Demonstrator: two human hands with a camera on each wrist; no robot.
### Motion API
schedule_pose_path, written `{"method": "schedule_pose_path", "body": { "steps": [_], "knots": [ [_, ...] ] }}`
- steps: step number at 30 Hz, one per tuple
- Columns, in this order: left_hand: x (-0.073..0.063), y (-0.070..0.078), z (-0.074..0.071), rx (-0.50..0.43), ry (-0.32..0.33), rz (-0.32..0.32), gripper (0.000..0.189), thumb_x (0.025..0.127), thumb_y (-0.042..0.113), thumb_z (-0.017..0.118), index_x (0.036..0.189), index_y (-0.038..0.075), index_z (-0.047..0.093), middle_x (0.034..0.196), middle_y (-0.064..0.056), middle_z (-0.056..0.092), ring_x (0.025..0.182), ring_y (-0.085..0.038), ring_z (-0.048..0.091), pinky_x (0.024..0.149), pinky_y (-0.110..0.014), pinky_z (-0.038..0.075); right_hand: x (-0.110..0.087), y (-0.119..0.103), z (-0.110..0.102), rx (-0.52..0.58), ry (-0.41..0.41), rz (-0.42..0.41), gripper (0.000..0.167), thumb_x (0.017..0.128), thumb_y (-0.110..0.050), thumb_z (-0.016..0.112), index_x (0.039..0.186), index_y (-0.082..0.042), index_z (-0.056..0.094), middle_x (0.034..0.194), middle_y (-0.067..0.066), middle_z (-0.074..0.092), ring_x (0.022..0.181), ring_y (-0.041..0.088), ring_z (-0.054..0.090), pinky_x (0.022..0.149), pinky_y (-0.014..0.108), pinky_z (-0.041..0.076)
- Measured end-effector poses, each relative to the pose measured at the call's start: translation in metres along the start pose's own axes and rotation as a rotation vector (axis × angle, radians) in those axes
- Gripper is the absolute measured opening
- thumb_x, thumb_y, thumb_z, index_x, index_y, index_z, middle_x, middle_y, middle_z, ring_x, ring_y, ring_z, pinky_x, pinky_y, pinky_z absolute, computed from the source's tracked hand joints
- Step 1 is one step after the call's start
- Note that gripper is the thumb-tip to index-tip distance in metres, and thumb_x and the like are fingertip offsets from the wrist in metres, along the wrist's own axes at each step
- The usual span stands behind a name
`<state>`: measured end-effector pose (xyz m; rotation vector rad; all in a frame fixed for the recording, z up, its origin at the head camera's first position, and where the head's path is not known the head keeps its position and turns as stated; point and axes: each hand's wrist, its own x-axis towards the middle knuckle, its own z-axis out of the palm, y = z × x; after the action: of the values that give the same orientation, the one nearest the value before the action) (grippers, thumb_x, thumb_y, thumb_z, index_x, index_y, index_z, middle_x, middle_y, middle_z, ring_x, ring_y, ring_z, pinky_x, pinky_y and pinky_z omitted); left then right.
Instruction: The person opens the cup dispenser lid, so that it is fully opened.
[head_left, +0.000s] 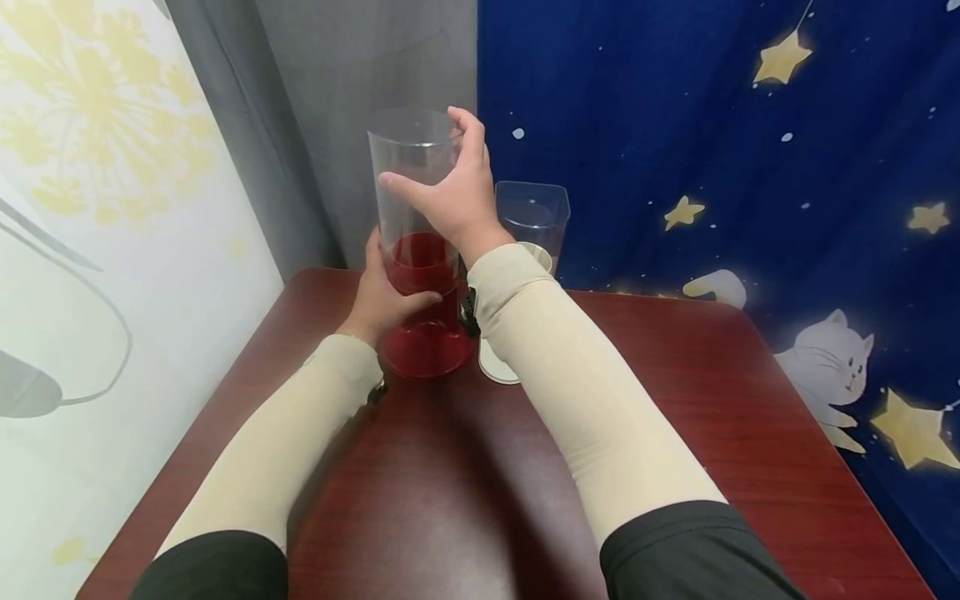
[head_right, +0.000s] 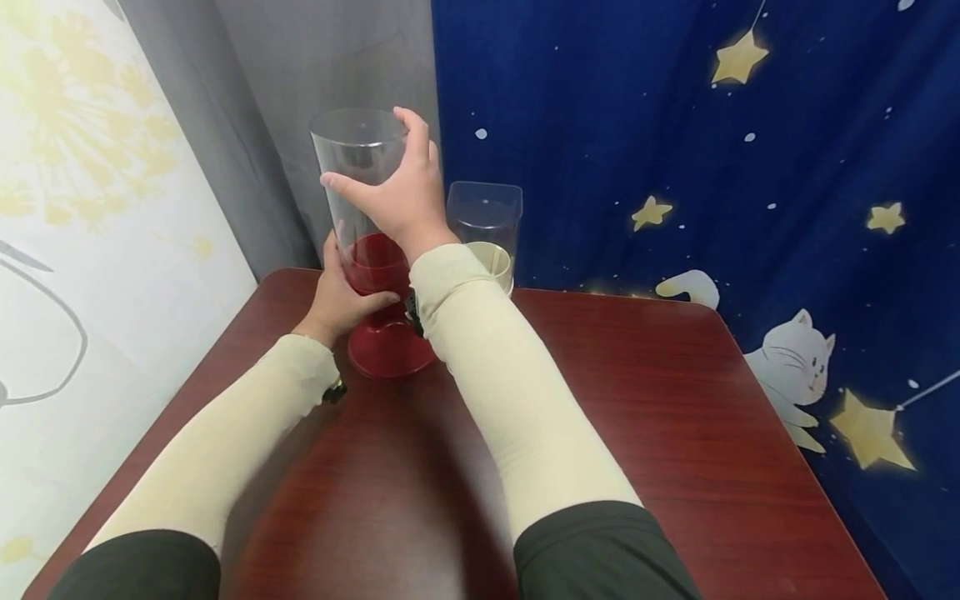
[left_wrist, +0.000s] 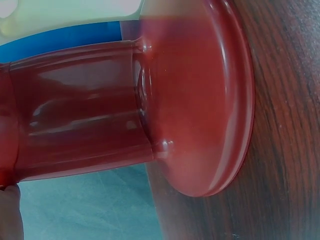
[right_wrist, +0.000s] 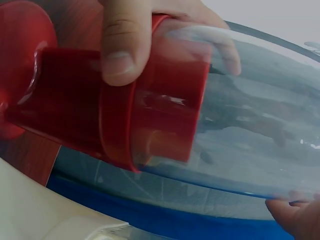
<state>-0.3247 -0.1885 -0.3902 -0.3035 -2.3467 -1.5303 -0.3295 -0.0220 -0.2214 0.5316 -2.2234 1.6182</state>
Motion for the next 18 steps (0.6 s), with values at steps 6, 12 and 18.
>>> {"method": "schedule_pose_path", "body": {
  "steps": [6, 12, 18],
  "knots": [
    [-0.0002, -0.0007, 0.0005, -0.002, 0.002, 0.004, 0.129, 0.074, 0.038, 0.097, 0.162, 0.052, 0.004, 0.157, -0.002, 0.047, 0.145, -0.023, 0.047, 0.115, -0.052, 0.048, -0.0041, 0.0024, 0.0020, -0.003, -0.037, 0.036, 0.129, 0.070, -0.046, 0.096, 0.164, -0.047, 0.008, 0.171, -0.008, 0.027, 0.154, 0.003, 0.029, 0.119, 0.040, 0.044],
    [0.0006, -0.0012, 0.0008, -0.009, -0.002, -0.002, 0.130, 0.074, 0.039, 0.097, 0.163, 0.050, 0.003, 0.158, -0.003, 0.047, 0.145, -0.024, 0.048, 0.116, -0.053, 0.047, -0.0043, 0.0017, 0.0016, -0.001, -0.035, 0.035, 0.121, 0.072, -0.043, 0.095, 0.161, -0.044, 0.013, 0.167, -0.005, 0.035, 0.150, 0.004, 0.034, 0.117, 0.037, 0.047],
    [-0.0008, -0.0015, 0.0003, -0.006, 0.005, -0.001, 0.130, 0.074, 0.038, 0.097, 0.163, 0.050, 0.003, 0.159, -0.003, 0.046, 0.146, -0.024, 0.047, 0.116, -0.054, 0.047, -0.0055, 0.0019, 0.0026, 0.018, -0.033, 0.018, 0.113, 0.074, -0.040, 0.095, 0.158, -0.038, 0.020, 0.164, -0.003, 0.039, 0.149, 0.007, 0.039, 0.117, 0.031, 0.046]
  ]
}}
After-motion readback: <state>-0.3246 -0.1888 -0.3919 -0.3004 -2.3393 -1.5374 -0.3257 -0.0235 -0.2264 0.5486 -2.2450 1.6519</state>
